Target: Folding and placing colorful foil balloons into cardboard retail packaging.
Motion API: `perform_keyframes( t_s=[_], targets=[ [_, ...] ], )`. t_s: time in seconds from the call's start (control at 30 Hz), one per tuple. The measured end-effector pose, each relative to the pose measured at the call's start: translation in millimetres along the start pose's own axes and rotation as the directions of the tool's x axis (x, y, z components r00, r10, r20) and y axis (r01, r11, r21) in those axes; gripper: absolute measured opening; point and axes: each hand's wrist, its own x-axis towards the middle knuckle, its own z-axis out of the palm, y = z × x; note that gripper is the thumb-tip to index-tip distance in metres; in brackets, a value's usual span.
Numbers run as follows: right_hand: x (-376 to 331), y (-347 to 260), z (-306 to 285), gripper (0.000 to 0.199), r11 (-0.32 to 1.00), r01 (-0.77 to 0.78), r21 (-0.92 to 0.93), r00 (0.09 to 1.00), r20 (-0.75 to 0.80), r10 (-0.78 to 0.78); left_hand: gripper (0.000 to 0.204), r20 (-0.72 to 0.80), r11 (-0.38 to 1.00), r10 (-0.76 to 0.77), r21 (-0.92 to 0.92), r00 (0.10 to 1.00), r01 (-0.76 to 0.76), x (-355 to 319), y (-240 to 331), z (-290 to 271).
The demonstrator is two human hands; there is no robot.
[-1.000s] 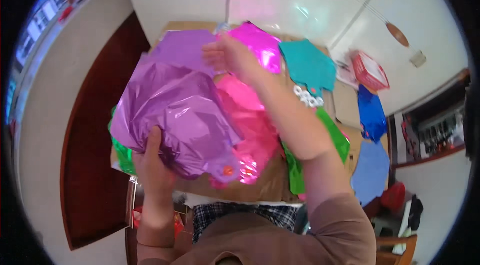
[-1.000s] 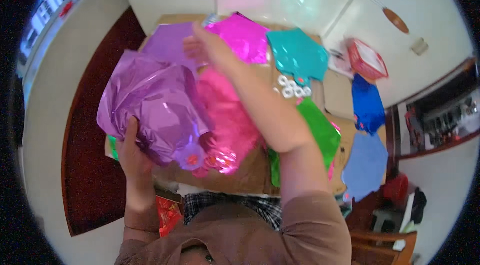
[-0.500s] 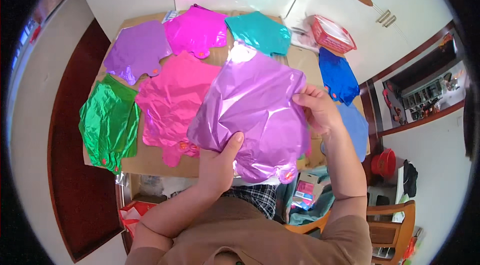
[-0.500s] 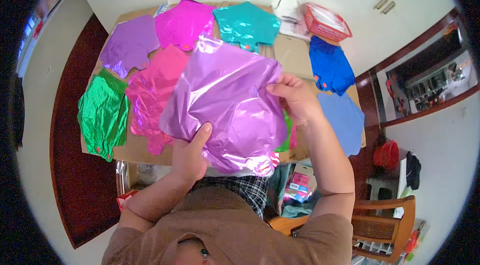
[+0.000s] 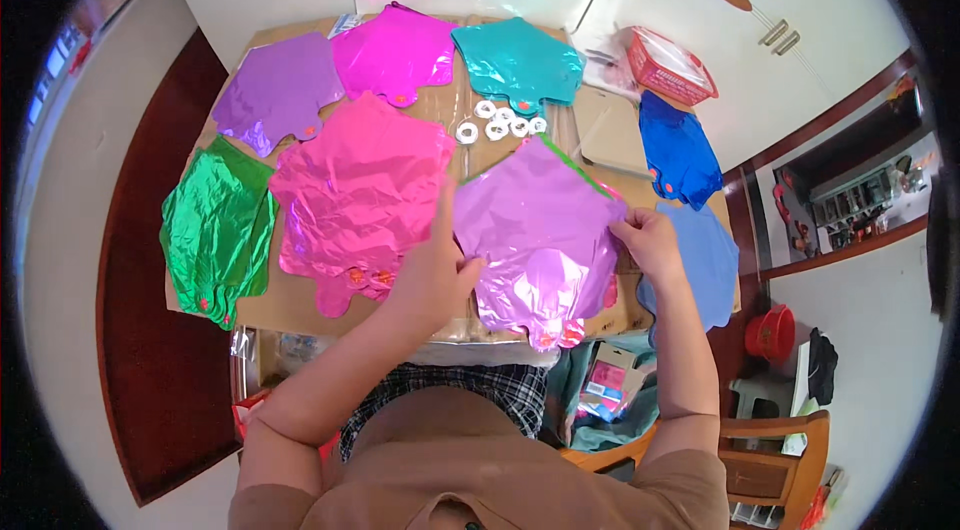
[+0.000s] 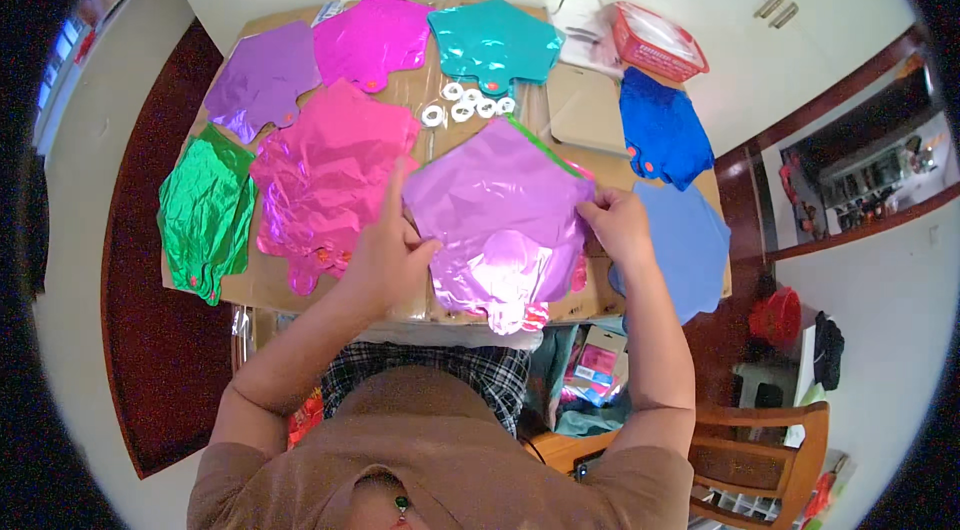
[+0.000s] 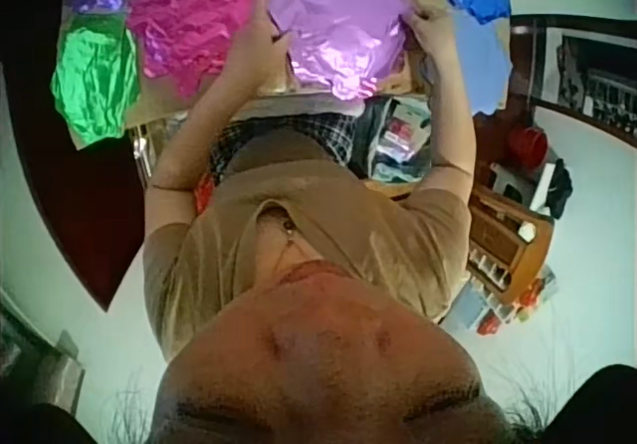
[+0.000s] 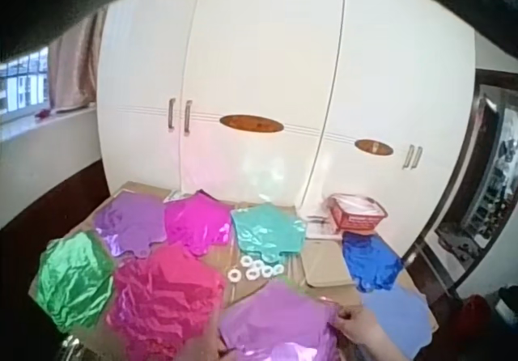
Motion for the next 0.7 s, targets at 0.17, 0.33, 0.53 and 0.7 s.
perform_keyframes(
  t_s=[0.17, 0.33, 0.53, 0.7],
  targets=[
    [10, 14, -2, 0.024, 0.997, 0.013, -0.075, 0.999, 0.034, -0.011, 0.055, 0.1, 0.936, 0.201, 0.275, 0.974, -0.222, 12, -19, 9],
    [4, -29, -17, 0.034, 0.9, 0.018, -0.435, 0.999, 0.041, 0.0, 0.037, 0.177, 0.937, 0.112, 0.308, 0.978, -0.164, 20, -24, 12],
    [46, -153, -19, 0.038, 0.722, 0.242, -0.648, 0.948, -0.002, -0.319, 0.037, -0.051, 0.943, 0.325, 0.091, 0.944, -0.32, 15, -9, -30],
    [175, -227, 129, 0.032, 0.848, 0.53, -0.012, 0.819, 0.268, -0.508, 0.025, -0.254, 0.963, 0.222, 0.21, 0.941, -0.17, 68, -2, -128]
  ],
)
